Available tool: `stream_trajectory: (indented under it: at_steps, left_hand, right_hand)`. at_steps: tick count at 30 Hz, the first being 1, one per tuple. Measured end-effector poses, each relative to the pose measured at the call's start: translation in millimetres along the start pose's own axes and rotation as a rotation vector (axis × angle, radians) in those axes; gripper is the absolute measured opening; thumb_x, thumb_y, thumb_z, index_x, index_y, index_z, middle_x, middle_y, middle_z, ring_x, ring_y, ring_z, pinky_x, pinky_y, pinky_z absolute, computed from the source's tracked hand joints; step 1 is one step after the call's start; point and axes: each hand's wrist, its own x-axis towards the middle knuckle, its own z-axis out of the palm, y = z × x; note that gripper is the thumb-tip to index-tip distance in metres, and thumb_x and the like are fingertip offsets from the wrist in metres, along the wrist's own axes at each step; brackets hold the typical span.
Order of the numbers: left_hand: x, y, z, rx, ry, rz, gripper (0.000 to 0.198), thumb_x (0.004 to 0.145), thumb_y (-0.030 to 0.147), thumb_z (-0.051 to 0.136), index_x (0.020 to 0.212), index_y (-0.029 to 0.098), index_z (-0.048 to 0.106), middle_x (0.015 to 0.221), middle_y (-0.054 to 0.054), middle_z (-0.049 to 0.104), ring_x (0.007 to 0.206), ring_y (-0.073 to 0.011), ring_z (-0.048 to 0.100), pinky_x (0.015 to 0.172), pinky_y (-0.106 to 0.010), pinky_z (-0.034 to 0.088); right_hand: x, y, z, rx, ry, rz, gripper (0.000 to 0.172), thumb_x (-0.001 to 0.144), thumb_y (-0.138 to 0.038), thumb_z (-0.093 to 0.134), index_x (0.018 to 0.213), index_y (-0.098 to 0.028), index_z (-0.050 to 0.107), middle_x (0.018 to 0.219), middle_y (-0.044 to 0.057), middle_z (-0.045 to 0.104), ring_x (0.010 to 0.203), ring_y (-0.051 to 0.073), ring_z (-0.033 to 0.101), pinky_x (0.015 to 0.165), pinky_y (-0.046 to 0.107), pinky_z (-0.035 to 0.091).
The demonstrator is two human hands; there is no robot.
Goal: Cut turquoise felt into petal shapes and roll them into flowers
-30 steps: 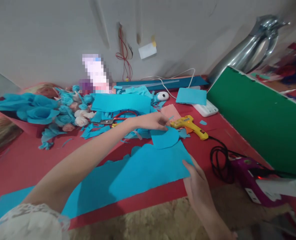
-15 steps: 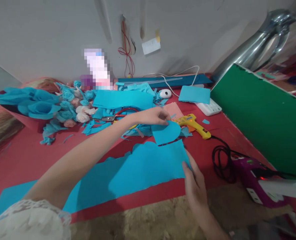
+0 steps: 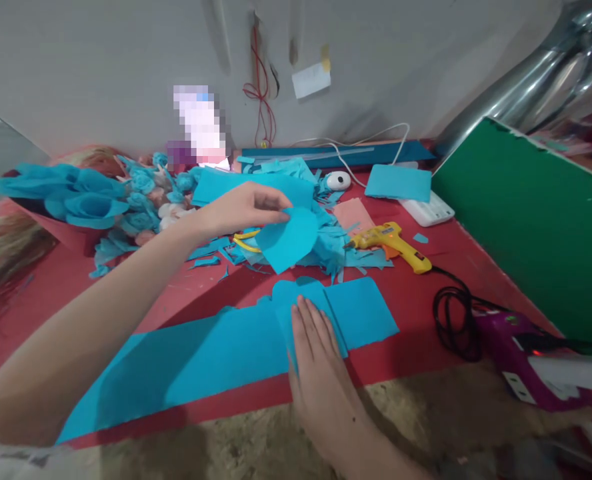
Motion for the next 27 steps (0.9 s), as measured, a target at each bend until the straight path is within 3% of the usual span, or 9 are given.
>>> stream_trajectory:
  at_steps: [3, 5, 10, 15, 21, 27]
  left_hand:
    - [-24, -8, -8.8, 0.011, 0.055, -0.090, 0.025, 0.067, 0.034, 0.059, 0.081, 0.014, 0.062, 0.072, 0.001, 0.061, 0.065, -0.0102, 0.052, 0.059, -0.019, 0.040]
    - [-41, -16, -14.0, 0.009, 0.096, -0.152, 0.028, 0.067, 0.036, 0.058, 0.084, 0.014, 0.061, 0.075, 0.000, 0.062, 0.066, -0.0109, 0.051, 0.060, -0.020, 0.041]
    - [-80, -44, -28.5, -0.010, 0.162, -0.299, 0.030, 0.066, 0.035, 0.058, 0.086, 0.013, 0.061, 0.074, 0.002, 0.063, 0.069, -0.0119, 0.052, 0.064, -0.022, 0.041]
    - [-114, -71, -41.5, 0.097, 0.178, -0.390, 0.027, 0.071, 0.038, 0.055, 0.086, 0.016, 0.060, 0.067, 0.006, 0.060, 0.061, -0.0103, 0.048, 0.058, -0.019, 0.038]
    - [-147, -81, -42.9, 0.137, 0.225, -0.397, 0.024, 0.073, 0.035, 0.056, 0.083, 0.014, 0.060, 0.082, 0.002, 0.062, 0.080, -0.0155, 0.052, 0.074, -0.021, 0.039]
    - [-171, -95, -37.6, 0.054, 0.279, -0.446, 0.028, 0.076, 0.039, 0.051, 0.086, 0.013, 0.054, 0.081, -0.001, 0.061, 0.075, -0.0146, 0.054, 0.070, -0.023, 0.044]
  right_hand:
    - [3, -8, 8, -0.041, -0.002, 0.031, 0.048, 0.084, -0.013, 0.033, 0.131, 0.000, 0.036, 0.133, 0.022, 0.039, 0.127, 0.032, 0.029, 0.096, 0.050, 0.037]
    - [5, -11, 13, -0.051, -0.003, 0.049, 0.045, 0.086, -0.017, 0.032, 0.127, 0.000, 0.042, 0.134, 0.022, 0.039, 0.126, 0.031, 0.031, 0.097, 0.050, 0.037]
    - [4, -11, 20, -0.067, -0.052, 0.051, 0.047, 0.086, -0.019, 0.034, 0.128, 0.002, 0.039, 0.135, 0.023, 0.035, 0.126, 0.033, 0.031, 0.096, 0.051, 0.037]
    - [1, -9, 22, -0.098, -0.053, 0.023, 0.049, 0.086, -0.023, 0.038, 0.128, 0.002, 0.038, 0.136, 0.024, 0.034, 0.126, 0.034, 0.029, 0.096, 0.051, 0.036]
    - [-2, -5, 30, -0.103, 0.031, -0.027, 0.051, 0.086, -0.024, 0.039, 0.131, -0.002, 0.031, 0.133, 0.025, 0.038, 0.126, 0.033, 0.029, 0.096, 0.051, 0.033]
    - [-2, -4, 30, -0.116, 0.053, -0.069, 0.051, 0.087, -0.027, 0.037, 0.130, -0.001, 0.031, 0.133, 0.026, 0.038, 0.124, 0.035, 0.032, 0.093, 0.051, 0.035]
